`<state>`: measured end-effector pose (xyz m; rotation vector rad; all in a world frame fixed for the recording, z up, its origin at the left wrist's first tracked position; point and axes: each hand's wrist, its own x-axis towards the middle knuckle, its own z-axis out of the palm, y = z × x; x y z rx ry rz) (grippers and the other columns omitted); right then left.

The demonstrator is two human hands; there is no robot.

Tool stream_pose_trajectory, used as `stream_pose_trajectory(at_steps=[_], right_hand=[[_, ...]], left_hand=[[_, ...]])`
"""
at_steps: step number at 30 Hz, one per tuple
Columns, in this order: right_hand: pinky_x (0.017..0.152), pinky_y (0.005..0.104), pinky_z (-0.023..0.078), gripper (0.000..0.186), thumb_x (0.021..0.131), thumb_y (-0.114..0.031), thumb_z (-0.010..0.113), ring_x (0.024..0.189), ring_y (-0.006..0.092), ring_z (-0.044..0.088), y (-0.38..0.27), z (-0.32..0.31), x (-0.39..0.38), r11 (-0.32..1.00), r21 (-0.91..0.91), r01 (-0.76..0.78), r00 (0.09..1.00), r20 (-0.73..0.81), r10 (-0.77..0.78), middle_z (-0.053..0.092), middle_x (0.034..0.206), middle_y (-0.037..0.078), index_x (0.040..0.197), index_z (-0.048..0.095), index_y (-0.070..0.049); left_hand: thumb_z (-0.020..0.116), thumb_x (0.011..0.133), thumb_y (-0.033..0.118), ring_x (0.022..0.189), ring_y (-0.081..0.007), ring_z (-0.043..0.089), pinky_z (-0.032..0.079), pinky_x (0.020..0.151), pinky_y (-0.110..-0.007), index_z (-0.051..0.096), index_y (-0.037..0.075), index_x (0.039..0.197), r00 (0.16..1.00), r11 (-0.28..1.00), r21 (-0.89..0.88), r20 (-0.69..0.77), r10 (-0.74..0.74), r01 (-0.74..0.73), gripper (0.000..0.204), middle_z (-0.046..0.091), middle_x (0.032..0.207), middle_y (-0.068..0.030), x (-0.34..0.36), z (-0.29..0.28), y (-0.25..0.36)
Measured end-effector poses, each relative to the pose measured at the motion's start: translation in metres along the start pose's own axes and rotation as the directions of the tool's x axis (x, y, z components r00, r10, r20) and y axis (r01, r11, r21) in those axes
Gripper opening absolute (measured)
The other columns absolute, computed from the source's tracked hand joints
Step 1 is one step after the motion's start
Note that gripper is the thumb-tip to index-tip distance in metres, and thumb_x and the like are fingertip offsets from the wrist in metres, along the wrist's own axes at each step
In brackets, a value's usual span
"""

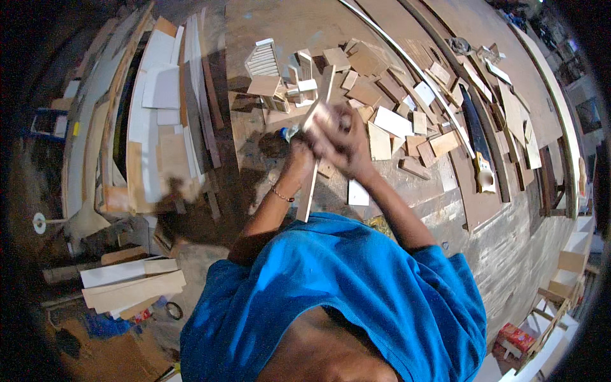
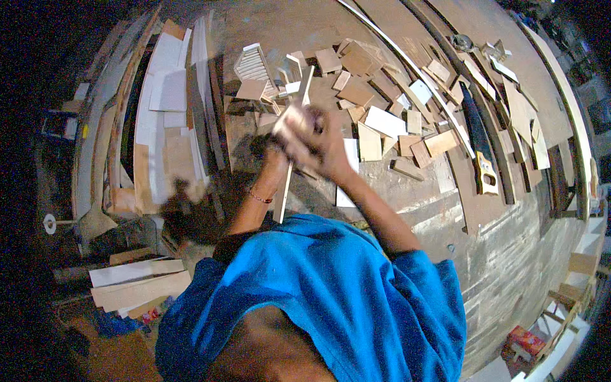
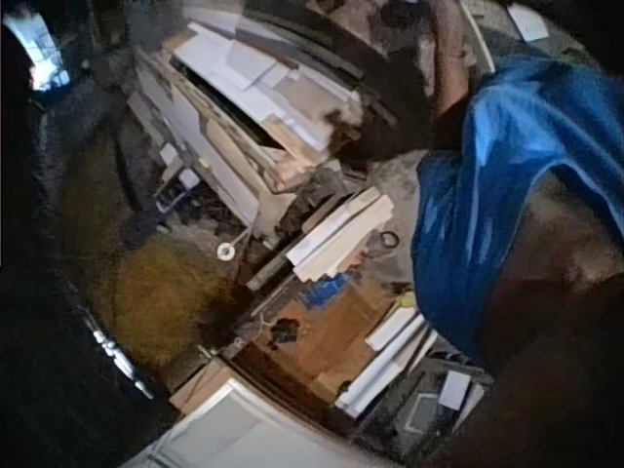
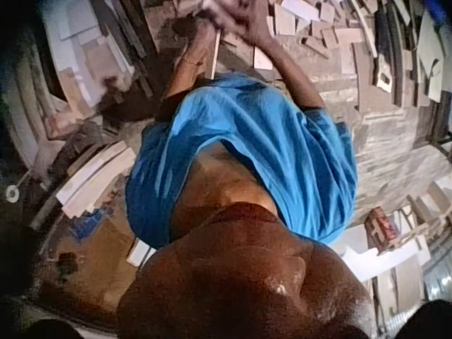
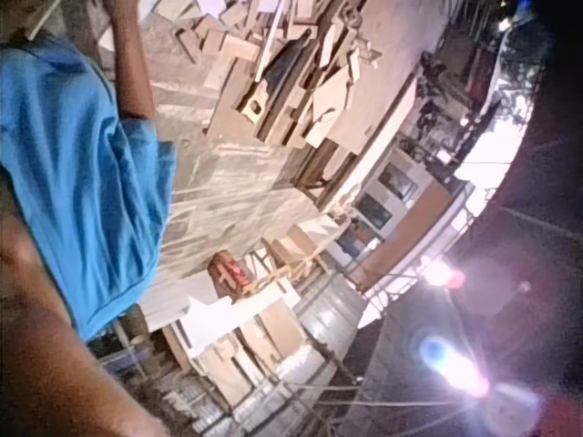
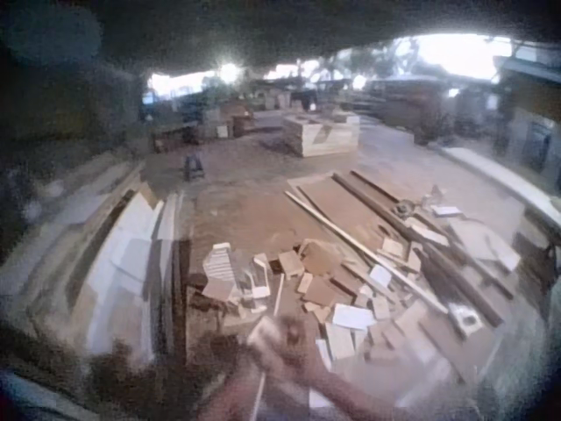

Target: The person sands the edges of several small wooden blocks using a piece of sandpaper. Then the person positions a long wooden strip on a workbench and cuts it into two pieces using a handsaw.

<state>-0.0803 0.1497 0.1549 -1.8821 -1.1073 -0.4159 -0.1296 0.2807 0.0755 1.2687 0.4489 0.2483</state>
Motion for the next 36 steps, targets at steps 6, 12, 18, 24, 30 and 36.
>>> stream_pose_trajectory(at_steps=[6,12,18,24,30,36], right_hand=[[0.083,0.0341,0.042,0.042,0.074,-0.024,0.065,0.100,0.0269,0.048,0.059,-0.009,0.025,0.974,0.007,-0.228,0.952,-0.206,0.225,0.046,0.109,0.017,0.111,0.058,-0.005],[0.091,0.0388,0.036,0.048,0.072,-0.030,0.065,0.106,0.0311,0.045,-0.021,-0.009,-0.031,0.976,0.196,-0.094,0.995,0.053,0.085,0.046,0.112,0.021,0.113,0.057,-0.007],[0.085,0.0352,0.039,0.045,0.076,-0.029,0.060,0.100,0.0269,0.048,0.022,-0.012,-0.006,0.973,0.140,-0.186,0.959,-0.190,0.211,0.048,0.108,0.018,0.115,0.055,-0.007],[0.083,0.0362,0.041,0.044,0.072,-0.031,0.066,0.100,0.0304,0.048,0.002,-0.015,-0.010,0.939,0.240,-0.248,0.948,-0.140,0.286,0.050,0.106,0.019,0.109,0.060,-0.010],[0.081,0.0381,0.043,0.046,0.069,-0.028,0.067,0.100,0.0325,0.048,-0.027,-0.030,-0.033,0.975,0.176,-0.139,0.986,-0.069,0.153,0.046,0.109,0.019,0.112,0.059,-0.013],[0.091,0.0325,0.036,0.044,0.078,-0.022,0.060,0.106,0.0247,0.046,0.017,-0.023,-0.013,0.900,0.269,-0.343,0.908,-0.149,0.391,0.046,0.113,0.016,0.118,0.053,-0.007]], left_hand=[[0.043,0.091,0.030,0.071,-0.0124,0.046,0.040,0.067,-0.027,0.055,0.000,0.083,0.990,0.982,0.164,0.122,0.077,-0.097,0.033,0.051,0.074,-0.0010,-0.018,0.039,0.035],[0.050,0.087,0.032,0.060,-0.0134,0.054,0.046,0.051,-0.027,0.055,0.006,0.079,0.973,0.938,-0.293,0.191,-0.133,0.185,0.027,0.055,0.072,-0.0037,0.031,0.017,0.008],[0.043,0.088,0.019,0.063,-0.0097,0.050,0.042,0.057,-0.024,0.056,0.001,0.085,0.996,0.998,-0.063,0.085,0.034,-0.029,0.022,0.055,0.076,-0.0035,0.003,0.063,0.042],[0.045,0.089,0.021,0.059,-0.0128,0.048,0.041,0.054,-0.029,0.055,-0.002,0.082,0.955,0.790,-0.594,0.293,0.038,0.151,0.026,0.054,0.068,-0.0028,0.025,0.059,0.043],[0.050,0.085,0.034,0.054,-0.0159,0.049,0.041,0.051,-0.031,0.055,-0.001,0.071,0.996,0.996,0.026,0.039,0.083,-0.084,0.038,0.052,0.059,-0.0062,0.058,0.060,0.041],[0.051,0.085,0.029,0.058,-0.0116,0.055,0.045,0.051,-0.026,0.059,0.003,0.073,0.988,0.966,-0.256,0.153,0.005,0.035,0.029,0.058,0.066,-0.0034,0.031,0.081,0.043]])
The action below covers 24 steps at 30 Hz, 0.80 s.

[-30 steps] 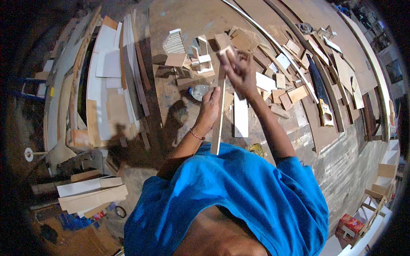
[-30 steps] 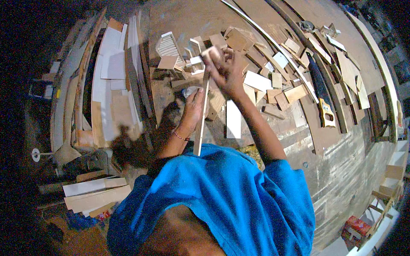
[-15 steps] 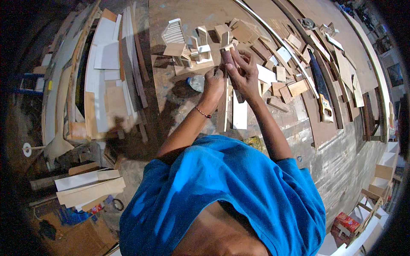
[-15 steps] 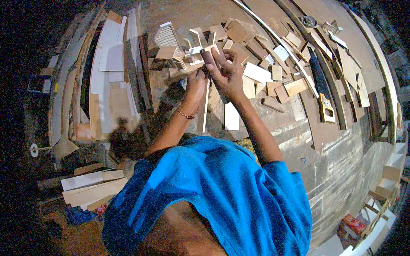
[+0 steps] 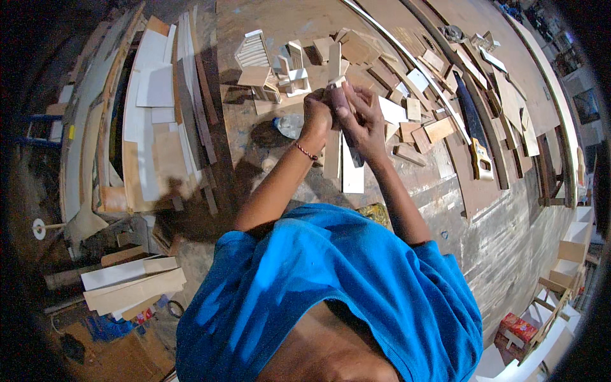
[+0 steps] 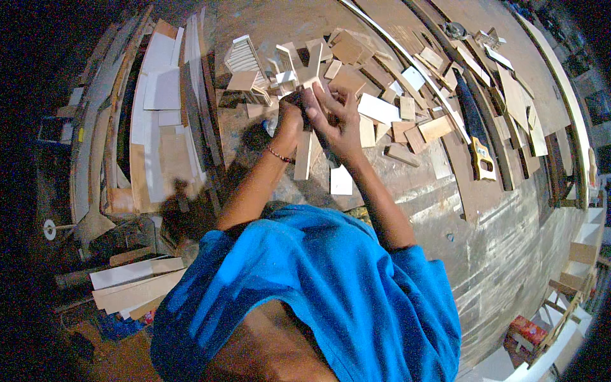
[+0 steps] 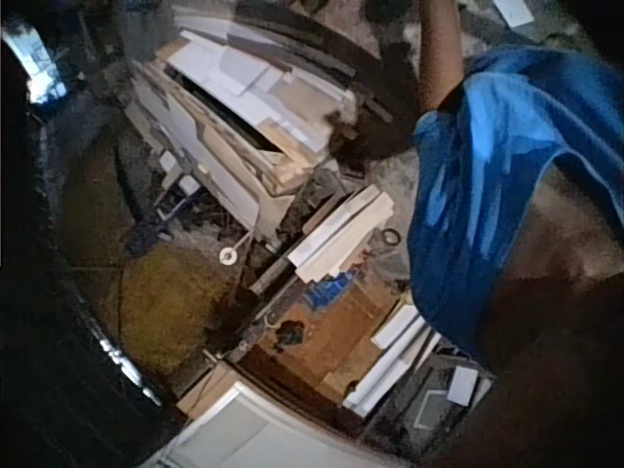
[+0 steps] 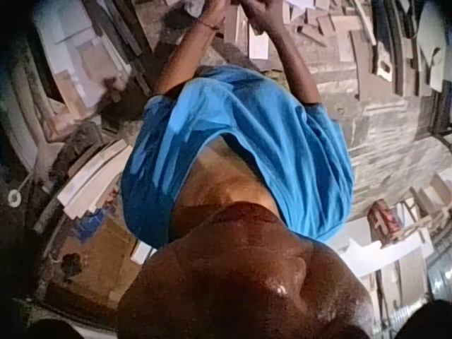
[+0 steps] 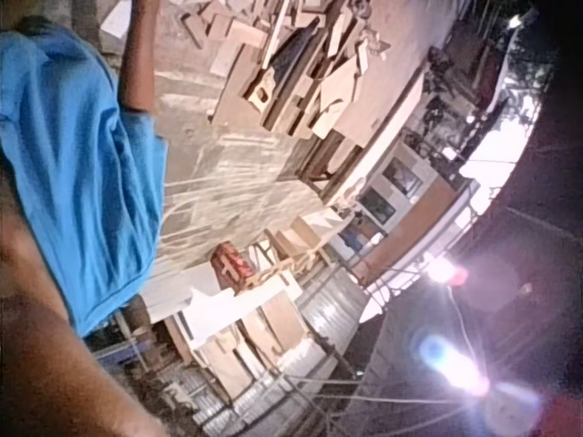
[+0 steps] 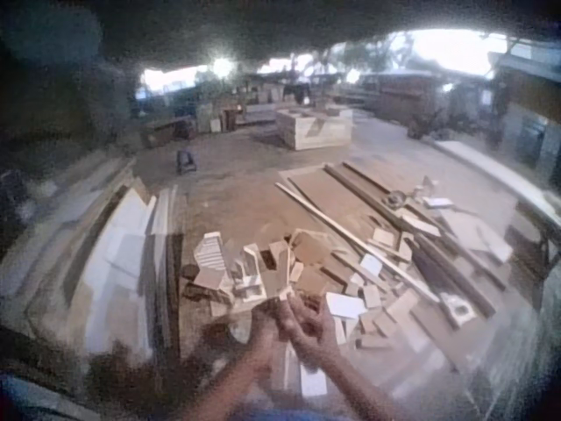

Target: The person sands the edges of several small wooden blocks using a piece of sandpaper. Then the person positions a long wooden strip on a workbench and cuts it into two pieces using a handsaw.

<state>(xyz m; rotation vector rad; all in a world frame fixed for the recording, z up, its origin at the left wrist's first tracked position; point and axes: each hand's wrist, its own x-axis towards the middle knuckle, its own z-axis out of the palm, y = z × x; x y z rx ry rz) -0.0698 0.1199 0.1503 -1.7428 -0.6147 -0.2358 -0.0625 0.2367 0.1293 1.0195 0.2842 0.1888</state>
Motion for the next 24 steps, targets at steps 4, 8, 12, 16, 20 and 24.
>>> stream_pose_trajectory(at_steps=[4,8,12,16,20,24], right_hand=[[0.088,0.0389,0.037,0.046,0.069,-0.026,0.065,0.100,0.0321,0.047,-0.037,0.001,-0.034,0.997,0.031,0.075,0.990,0.115,-0.078,0.046,0.107,0.020,0.112,0.059,-0.009],[0.088,0.0377,0.038,0.048,0.068,-0.025,0.066,0.101,0.0322,0.047,-0.017,-0.003,-0.046,0.988,-0.013,0.154,0.983,0.099,-0.152,0.047,0.106,0.019,0.112,0.058,-0.009],[0.083,0.0334,0.040,0.041,0.075,-0.024,0.064,0.098,0.0260,0.049,0.003,-0.007,0.003,0.993,0.110,-0.038,0.988,-0.143,0.054,0.049,0.105,0.015,0.111,0.058,-0.007],[0.081,0.0314,0.040,0.039,0.077,-0.022,0.063,0.098,0.0232,0.048,0.008,-0.001,0.008,0.996,0.087,-0.016,0.985,-0.168,0.031,0.049,0.104,0.014,0.113,0.057,-0.008],[0.085,0.0353,0.038,0.046,0.072,-0.026,0.063,0.099,0.0284,0.048,-0.023,-0.005,-0.037,0.999,0.031,0.031,0.999,0.007,-0.032,0.047,0.107,0.018,0.113,0.057,-0.007],[0.093,0.0391,0.033,0.048,0.076,-0.033,0.061,0.109,0.0268,0.043,-0.019,-0.013,-0.056,0.998,-0.009,0.063,0.996,0.068,-0.062,0.044,0.115,0.016,0.115,0.055,-0.006]], left_hand=[[0.053,0.083,0.031,0.053,-0.0170,0.051,0.043,0.053,-0.032,0.056,-0.003,0.067,0.968,0.930,0.362,-0.201,0.148,-0.067,0.038,0.056,0.058,-0.0099,0.051,-0.035,-0.013],[0.054,0.082,0.031,0.052,-0.0178,0.049,0.041,0.054,-0.035,0.055,-0.006,0.068,0.974,0.810,0.576,-0.098,0.205,-0.112,0.040,0.054,0.056,-0.0144,0.041,-0.020,-0.004],[0.045,0.087,0.015,0.060,-0.0122,0.053,0.046,0.052,-0.027,0.056,0.002,0.084,0.997,0.940,0.335,-0.017,0.080,-0.070,0.018,0.057,0.072,-0.0064,-0.005,0.014,-0.011],[0.049,0.085,0.017,0.056,-0.0137,0.051,0.043,0.052,-0.030,0.057,-0.003,0.075,0.982,0.946,0.279,-0.046,0.184,-0.164,0.023,0.057,0.065,-0.0060,0.010,0.008,-0.015],[0.050,0.084,0.027,0.051,-0.0173,0.045,0.039,0.051,-0.036,0.053,-0.007,0.066,0.933,0.784,0.592,-0.147,0.329,-0.184,0.038,0.052,0.054,-0.0115,0.035,0.004,0.015],[0.050,0.082,0.030,0.051,-0.0187,0.044,0.037,0.051,-0.038,0.052,-0.006,0.065,0.910,0.677,0.697,-0.087,0.406,-0.236,0.040,0.050,0.055,-0.0154,0.044,0.000,0.014]])
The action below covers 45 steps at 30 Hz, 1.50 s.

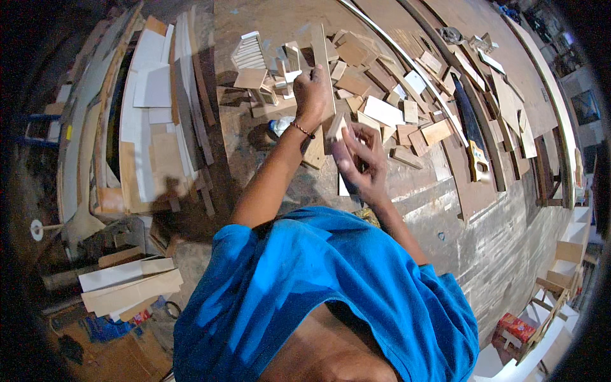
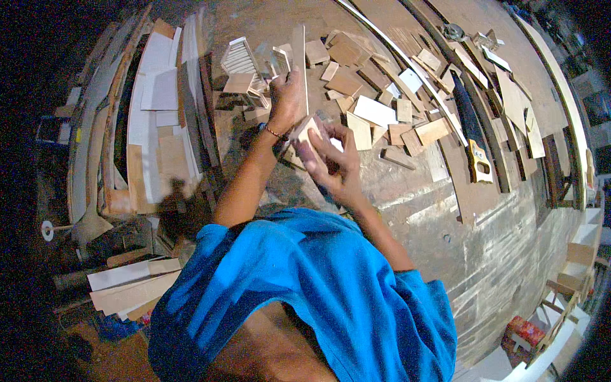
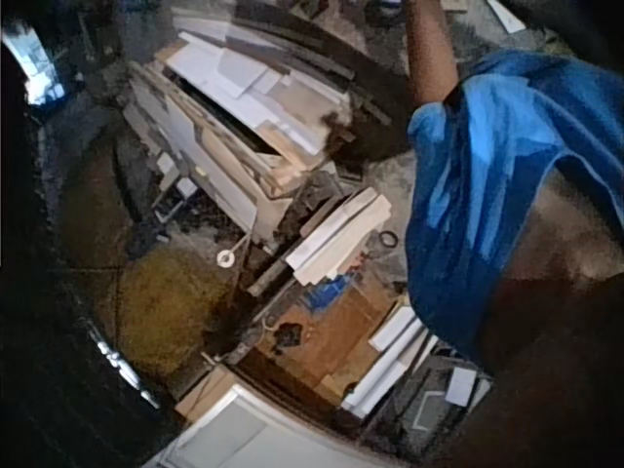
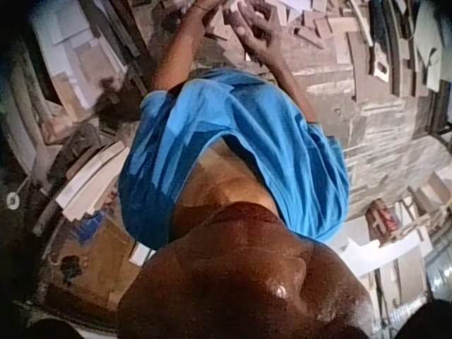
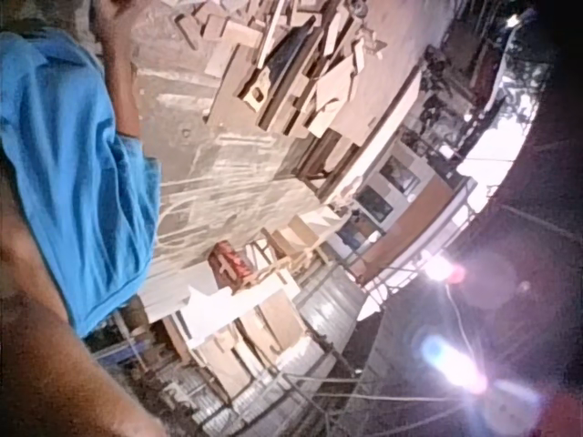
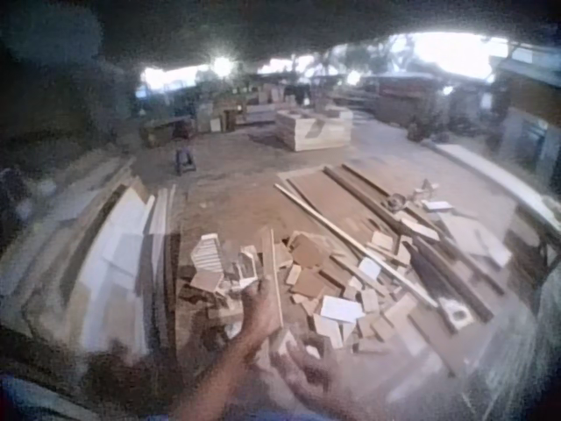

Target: The person sands the edges of several small wooden blocks using a piece of sandpaper. Then the person positions a long wooden strip on a workbench and cuts it into two pieces using a handsaw.

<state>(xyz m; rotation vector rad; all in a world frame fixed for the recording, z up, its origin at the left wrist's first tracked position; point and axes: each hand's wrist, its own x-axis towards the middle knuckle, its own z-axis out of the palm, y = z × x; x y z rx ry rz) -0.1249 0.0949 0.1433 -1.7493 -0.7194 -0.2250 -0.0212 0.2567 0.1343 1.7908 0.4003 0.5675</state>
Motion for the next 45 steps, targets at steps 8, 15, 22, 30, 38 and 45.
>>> stream_pose_trajectory(at_steps=[8,15,22,30,38,45], right_hand=[[0.081,0.0305,0.040,0.041,0.078,-0.024,0.063,0.098,0.0218,0.048,0.052,0.000,0.060,0.989,0.102,-0.103,0.952,-0.277,0.128,0.049,0.106,0.013,0.114,0.056,-0.007],[0.087,0.0355,0.037,0.045,0.075,-0.032,0.062,0.103,0.0279,0.047,-0.004,-0.005,-0.006,0.993,-0.106,0.058,0.998,0.015,-0.056,0.047,0.111,0.018,0.113,0.058,-0.009],[0.088,0.0358,0.037,0.049,0.073,-0.030,0.063,0.102,0.0276,0.047,0.015,0.002,0.035,0.990,0.054,-0.130,0.977,-0.161,0.137,0.047,0.110,0.018,0.116,0.055,-0.007],[0.080,0.0351,0.042,0.043,0.073,-0.029,0.063,0.097,0.0286,0.048,0.010,0.006,0.008,0.986,-0.024,-0.167,0.976,-0.146,0.162,0.047,0.103,0.019,0.110,0.059,-0.008],[0.083,0.0321,0.040,0.041,0.077,-0.028,0.063,0.098,0.0216,0.047,0.038,-0.004,0.069,0.952,0.082,-0.294,0.910,-0.282,0.305,0.050,0.103,0.015,0.111,0.058,-0.005],[0.087,0.0342,0.038,0.040,0.077,-0.025,0.062,0.104,0.0260,0.046,0.000,0.008,-0.002,0.977,-0.032,-0.213,0.966,-0.155,0.206,0.047,0.108,0.016,0.114,0.057,-0.010]], left_hand=[[0.047,0.081,0.013,0.064,-0.0262,0.060,0.045,0.060,-0.036,0.060,-0.003,0.078,0.996,0.999,-0.039,0.087,-0.025,0.028,0.021,0.060,0.069,-0.0185,-0.050,0.016,0.023],[0.048,0.085,0.029,0.052,-0.0276,0.050,0.039,0.053,-0.039,0.053,-0.006,0.067,0.994,0.997,0.034,-0.085,0.071,-0.068,0.040,0.051,0.058,-0.0215,-0.012,-0.011,0.022],[0.048,0.086,0.026,0.051,-0.0247,0.043,0.037,0.053,-0.038,0.050,-0.007,0.068,0.996,0.989,-0.114,0.006,0.091,-0.090,0.038,0.046,0.055,-0.0196,-0.029,-0.001,0.023],[0.046,0.087,0.023,0.056,-0.0297,0.047,0.038,0.056,-0.038,0.053,-0.006,0.074,0.992,0.991,-0.039,-0.001,0.128,-0.128,0.033,0.051,0.062,-0.0219,-0.036,-0.008,0.028],[0.043,0.088,0.019,0.061,-0.0339,0.052,0.039,0.058,-0.038,0.052,-0.005,0.074,0.985,0.994,-0.002,0.133,0.113,-0.113,0.029,0.051,0.066,-0.0232,-0.072,0.004,0.014],[0.047,0.086,0.024,0.053,-0.0220,0.041,0.035,0.052,-0.035,0.049,-0.004,0.068,0.997,0.994,-0.087,0.023,0.072,-0.070,0.034,0.047,0.056,-0.0134,-0.030,-0.008,0.007]])
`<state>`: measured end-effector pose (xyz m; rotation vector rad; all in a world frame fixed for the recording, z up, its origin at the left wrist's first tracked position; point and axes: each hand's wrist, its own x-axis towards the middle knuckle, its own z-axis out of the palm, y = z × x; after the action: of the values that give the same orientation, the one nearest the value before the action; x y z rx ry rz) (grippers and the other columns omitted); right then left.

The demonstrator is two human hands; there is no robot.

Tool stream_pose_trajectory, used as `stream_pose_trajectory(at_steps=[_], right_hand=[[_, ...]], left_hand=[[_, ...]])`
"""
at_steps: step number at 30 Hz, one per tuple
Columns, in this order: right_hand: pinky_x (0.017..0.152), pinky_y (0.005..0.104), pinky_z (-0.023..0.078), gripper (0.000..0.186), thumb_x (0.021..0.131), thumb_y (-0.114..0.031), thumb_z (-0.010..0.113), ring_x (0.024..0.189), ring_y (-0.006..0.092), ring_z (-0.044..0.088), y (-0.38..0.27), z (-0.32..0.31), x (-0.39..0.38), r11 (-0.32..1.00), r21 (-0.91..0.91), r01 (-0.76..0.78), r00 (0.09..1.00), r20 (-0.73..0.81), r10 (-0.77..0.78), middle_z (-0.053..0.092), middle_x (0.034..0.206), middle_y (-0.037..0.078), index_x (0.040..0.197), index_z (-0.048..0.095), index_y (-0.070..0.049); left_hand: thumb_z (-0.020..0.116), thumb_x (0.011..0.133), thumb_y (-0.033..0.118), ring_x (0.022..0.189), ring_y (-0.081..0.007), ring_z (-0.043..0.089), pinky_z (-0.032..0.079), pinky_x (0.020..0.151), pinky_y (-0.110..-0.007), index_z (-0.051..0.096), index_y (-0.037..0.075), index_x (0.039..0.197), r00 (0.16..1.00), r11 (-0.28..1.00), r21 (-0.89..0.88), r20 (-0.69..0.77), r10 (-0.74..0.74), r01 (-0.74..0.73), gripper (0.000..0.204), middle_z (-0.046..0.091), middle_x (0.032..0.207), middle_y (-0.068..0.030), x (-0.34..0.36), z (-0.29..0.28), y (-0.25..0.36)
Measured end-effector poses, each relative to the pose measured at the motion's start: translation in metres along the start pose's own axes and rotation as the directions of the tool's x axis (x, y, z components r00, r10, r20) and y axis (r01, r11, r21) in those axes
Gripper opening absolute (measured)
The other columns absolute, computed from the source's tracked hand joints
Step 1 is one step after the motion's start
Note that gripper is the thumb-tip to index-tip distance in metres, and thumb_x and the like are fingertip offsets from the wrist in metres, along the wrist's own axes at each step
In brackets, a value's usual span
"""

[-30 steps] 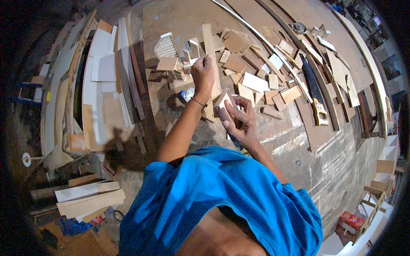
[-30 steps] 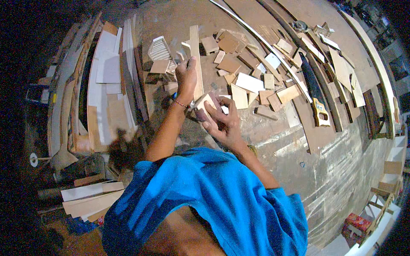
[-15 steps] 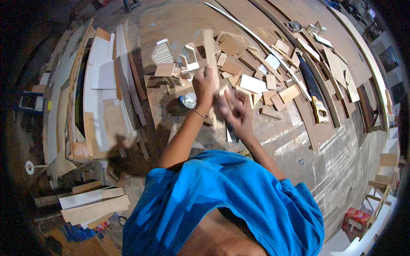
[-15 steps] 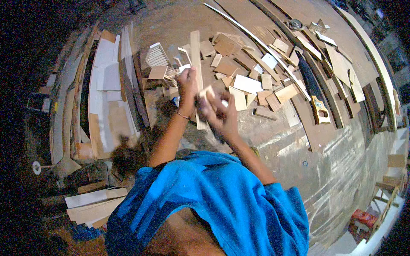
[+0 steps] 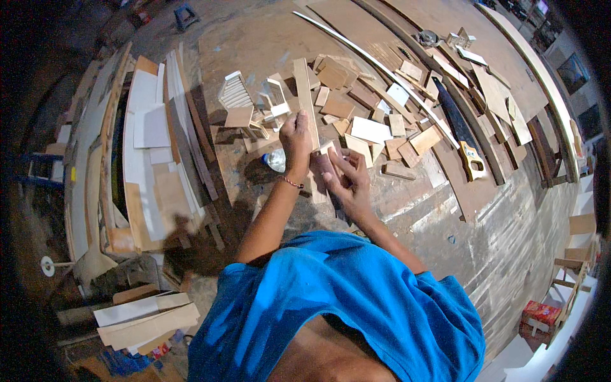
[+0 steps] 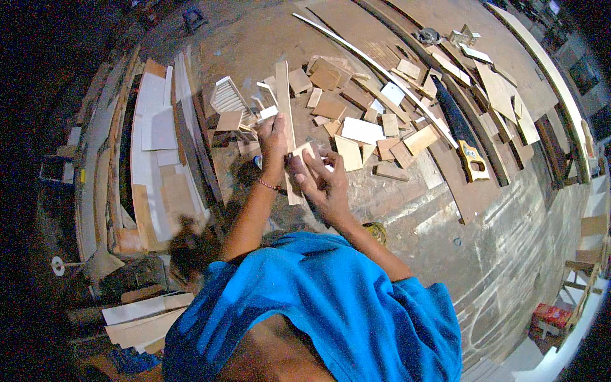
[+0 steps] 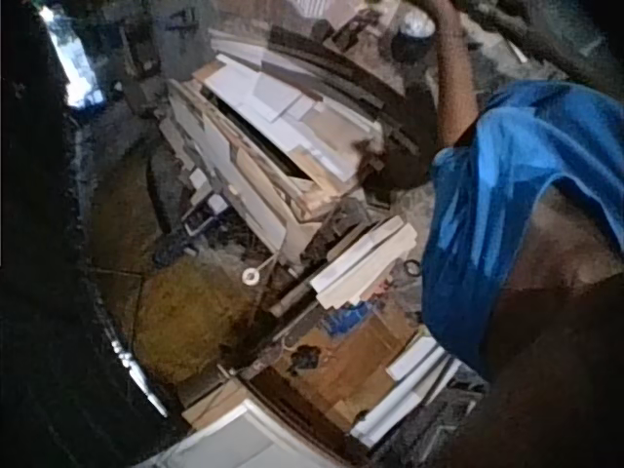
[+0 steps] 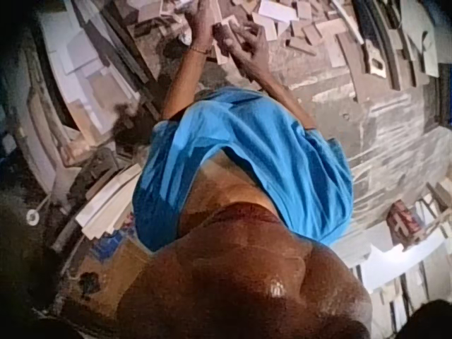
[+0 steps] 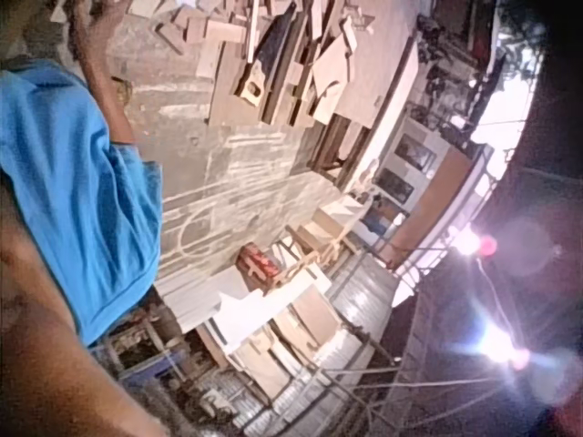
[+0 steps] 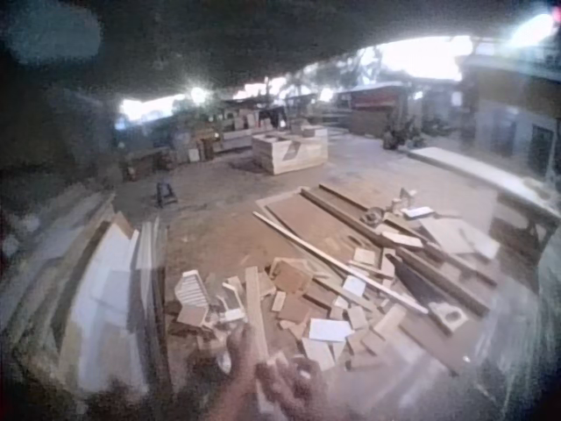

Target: The person sands the edges of several small wooden blocks using a piece of sandpaper. Then the person positions a long wooden strip on a workbench and cuts it into two pieces using a handsaw.

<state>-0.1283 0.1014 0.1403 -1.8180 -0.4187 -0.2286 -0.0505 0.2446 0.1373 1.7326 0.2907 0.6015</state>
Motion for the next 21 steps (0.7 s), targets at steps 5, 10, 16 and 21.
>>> stream_pose_trajectory(at_steps=[5,10,16,21], right_hand=[[0.081,0.0334,0.040,0.040,0.078,-0.030,0.063,0.098,0.0231,0.048,0.018,-0.003,0.067,0.997,0.018,-0.069,0.974,-0.216,0.071,0.050,0.105,0.014,0.112,0.058,-0.009],[0.085,0.0314,0.037,0.040,0.080,-0.030,0.061,0.097,0.0214,0.048,0.035,-0.007,0.104,0.999,0.032,-0.011,0.962,-0.273,0.020,0.053,0.101,0.013,0.112,0.058,-0.007],[0.086,0.0332,0.039,0.041,0.079,-0.031,0.062,0.100,0.0239,0.048,0.024,0.008,0.045,0.982,0.185,0.030,0.974,-0.226,0.013,0.050,0.105,0.016,0.110,0.058,-0.005],[0.079,0.0279,0.041,0.034,0.084,-0.027,0.057,0.084,0.0191,0.056,0.038,-0.024,0.122,0.930,0.365,0.046,0.937,-0.339,0.086,0.061,0.095,0.011,0.106,0.059,-0.001]], left_hand=[[0.045,0.088,0.022,0.060,-0.0340,0.053,0.039,0.055,-0.038,0.050,-0.003,0.075,0.976,0.977,0.096,0.124,0.181,-0.193,0.029,0.051,0.064,-0.0226,-0.048,0.017,0.010],[0.044,0.089,0.021,0.061,-0.0354,0.050,0.037,0.057,-0.041,0.049,-0.004,0.075,0.964,0.966,0.178,0.222,0.148,-0.189,0.028,0.049,0.065,-0.0228,-0.066,0.012,0.030],[0.044,0.089,0.020,0.059,-0.0317,0.051,0.038,0.056,-0.039,0.049,-0.003,0.077,0.954,0.972,0.122,0.249,0.165,-0.200,0.027,0.049,0.065,-0.0225,-0.041,0.002,0.007],[0.047,0.089,0.020,0.049,-0.0270,0.048,0.036,0.047,-0.036,0.047,-0.001,0.074,0.890,0.952,0.088,0.389,0.238,-0.293,0.025,0.045,0.057,-0.0187,-0.078,-0.003,0.030]])
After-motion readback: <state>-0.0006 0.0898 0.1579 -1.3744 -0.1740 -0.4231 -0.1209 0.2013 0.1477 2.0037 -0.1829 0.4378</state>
